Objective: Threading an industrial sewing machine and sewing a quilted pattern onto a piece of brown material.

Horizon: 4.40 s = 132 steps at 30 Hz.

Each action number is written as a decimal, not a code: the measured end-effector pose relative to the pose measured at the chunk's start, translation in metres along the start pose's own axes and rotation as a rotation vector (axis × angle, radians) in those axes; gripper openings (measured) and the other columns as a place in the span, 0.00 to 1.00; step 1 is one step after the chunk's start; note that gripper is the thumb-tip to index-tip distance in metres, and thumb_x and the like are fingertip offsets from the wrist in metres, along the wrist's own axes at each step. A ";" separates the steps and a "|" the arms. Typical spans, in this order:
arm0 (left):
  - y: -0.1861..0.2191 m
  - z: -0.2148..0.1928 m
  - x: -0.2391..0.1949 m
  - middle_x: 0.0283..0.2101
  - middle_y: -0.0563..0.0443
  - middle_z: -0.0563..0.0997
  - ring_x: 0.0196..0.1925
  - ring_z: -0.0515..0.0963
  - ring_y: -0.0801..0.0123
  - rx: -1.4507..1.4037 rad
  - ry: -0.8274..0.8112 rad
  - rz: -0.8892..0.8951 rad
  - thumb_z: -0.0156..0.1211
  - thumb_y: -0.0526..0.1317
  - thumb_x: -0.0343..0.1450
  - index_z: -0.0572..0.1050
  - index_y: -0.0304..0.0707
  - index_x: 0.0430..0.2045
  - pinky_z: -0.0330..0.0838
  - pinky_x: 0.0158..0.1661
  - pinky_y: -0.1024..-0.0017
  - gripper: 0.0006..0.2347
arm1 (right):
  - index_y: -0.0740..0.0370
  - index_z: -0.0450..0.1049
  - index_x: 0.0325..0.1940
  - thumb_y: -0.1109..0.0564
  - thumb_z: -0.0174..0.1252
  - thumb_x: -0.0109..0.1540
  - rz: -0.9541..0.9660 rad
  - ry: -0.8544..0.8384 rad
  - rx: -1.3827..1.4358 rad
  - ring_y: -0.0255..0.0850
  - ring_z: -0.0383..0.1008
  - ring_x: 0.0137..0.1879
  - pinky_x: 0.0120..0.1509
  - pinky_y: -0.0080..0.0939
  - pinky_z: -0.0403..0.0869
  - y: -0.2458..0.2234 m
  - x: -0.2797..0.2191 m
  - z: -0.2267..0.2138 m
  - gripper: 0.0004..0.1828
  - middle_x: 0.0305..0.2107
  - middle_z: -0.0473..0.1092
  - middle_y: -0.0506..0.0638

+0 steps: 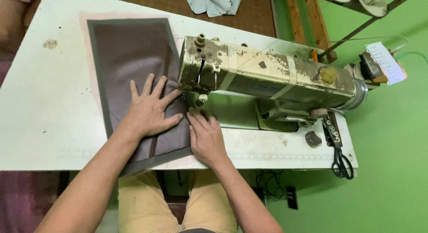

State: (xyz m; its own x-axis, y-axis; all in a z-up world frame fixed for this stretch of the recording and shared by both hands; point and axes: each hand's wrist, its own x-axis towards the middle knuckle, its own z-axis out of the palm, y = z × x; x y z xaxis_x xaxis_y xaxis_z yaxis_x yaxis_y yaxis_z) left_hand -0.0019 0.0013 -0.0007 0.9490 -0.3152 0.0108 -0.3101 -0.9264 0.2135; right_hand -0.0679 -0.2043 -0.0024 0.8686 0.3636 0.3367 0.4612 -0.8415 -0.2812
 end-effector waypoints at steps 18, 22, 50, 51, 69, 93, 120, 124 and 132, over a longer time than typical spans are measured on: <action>0.023 0.025 -0.072 0.70 0.45 0.68 0.76 0.57 0.39 -0.035 0.186 0.188 0.42 0.49 0.78 0.68 0.59 0.66 0.51 0.65 0.27 0.19 | 0.45 0.77 0.63 0.48 0.48 0.70 -0.055 0.181 -0.107 0.56 0.70 0.62 0.68 0.58 0.67 0.039 -0.046 0.032 0.20 0.58 0.73 0.47; 0.026 0.020 -0.082 0.71 0.45 0.68 0.76 0.57 0.39 -0.037 0.172 0.195 0.43 0.55 0.78 0.72 0.63 0.63 0.51 0.66 0.29 0.19 | 0.43 0.78 0.61 0.46 0.50 0.69 -0.085 0.218 -0.133 0.55 0.71 0.61 0.68 0.55 0.68 0.052 -0.048 0.033 0.18 0.56 0.74 0.48; 0.030 0.001 -0.082 0.74 0.37 0.56 0.78 0.45 0.41 -0.152 0.059 0.215 0.41 0.58 0.76 0.73 0.70 0.60 0.34 0.68 0.30 0.19 | 0.51 0.81 0.45 0.43 0.54 0.67 0.799 0.812 0.007 0.36 0.78 0.43 0.46 0.45 0.78 0.284 -0.022 -0.229 0.15 0.38 0.80 0.45; 0.031 0.000 -0.082 0.74 0.37 0.56 0.78 0.44 0.41 -0.155 0.051 0.219 0.40 0.58 0.76 0.72 0.71 0.61 0.33 0.69 0.31 0.20 | 0.55 0.84 0.44 0.45 0.59 0.66 0.827 0.772 -0.128 0.38 0.80 0.40 0.43 0.48 0.77 0.291 -0.017 -0.232 0.15 0.37 0.83 0.47; 0.018 0.002 -0.074 0.73 0.35 0.56 0.77 0.47 0.38 -0.126 0.053 0.273 0.43 0.57 0.75 0.72 0.73 0.61 0.35 0.68 0.31 0.19 | 0.49 0.66 0.40 0.33 0.47 0.70 0.658 0.941 0.382 0.32 0.61 0.38 0.40 0.37 0.63 0.328 -0.035 -0.181 0.20 0.33 0.64 0.40; 0.023 0.001 -0.076 0.71 0.46 0.66 0.77 0.53 0.39 -0.143 0.067 0.163 0.49 0.60 0.74 0.79 0.80 0.51 0.45 0.68 0.29 0.14 | 0.61 0.57 0.78 0.26 0.41 0.77 0.475 0.819 0.681 0.62 0.50 0.78 0.82 0.64 0.50 0.271 -0.054 -0.152 0.40 0.72 0.52 0.63; 0.017 0.011 -0.074 0.70 0.51 0.69 0.75 0.61 0.45 -0.072 0.167 0.174 0.49 0.59 0.76 0.79 0.76 0.51 0.51 0.67 0.31 0.14 | 0.63 0.79 0.62 0.45 0.56 0.74 0.467 0.457 -0.597 0.59 0.72 0.61 0.66 0.54 0.70 0.267 -0.185 -0.087 0.22 0.56 0.72 0.62; 0.013 0.014 -0.074 0.69 0.52 0.70 0.75 0.63 0.50 -0.103 0.201 0.136 0.50 0.61 0.74 0.76 0.72 0.55 0.52 0.68 0.34 0.16 | 0.64 0.78 0.63 0.44 0.58 0.72 0.439 0.480 -0.594 0.61 0.73 0.59 0.64 0.57 0.70 0.283 -0.183 -0.089 0.24 0.52 0.73 0.64; 0.011 0.014 -0.076 0.70 0.39 0.68 0.76 0.60 0.47 -0.254 0.193 -0.008 0.62 0.61 0.65 0.69 0.46 0.65 0.49 0.71 0.40 0.33 | 0.50 0.82 0.57 0.33 0.53 0.72 0.644 0.330 -0.672 0.58 0.66 0.61 0.57 0.59 0.74 0.309 -0.179 -0.086 0.25 0.59 0.65 0.53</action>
State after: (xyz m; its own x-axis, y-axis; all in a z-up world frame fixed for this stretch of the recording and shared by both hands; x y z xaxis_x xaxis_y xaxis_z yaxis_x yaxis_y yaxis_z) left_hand -0.0779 0.0117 -0.0127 0.9522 -0.2407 0.1882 -0.3015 -0.8402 0.4507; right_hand -0.0962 -0.5638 -0.0717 0.7767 -0.2872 0.5606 -0.3691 -0.9287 0.0358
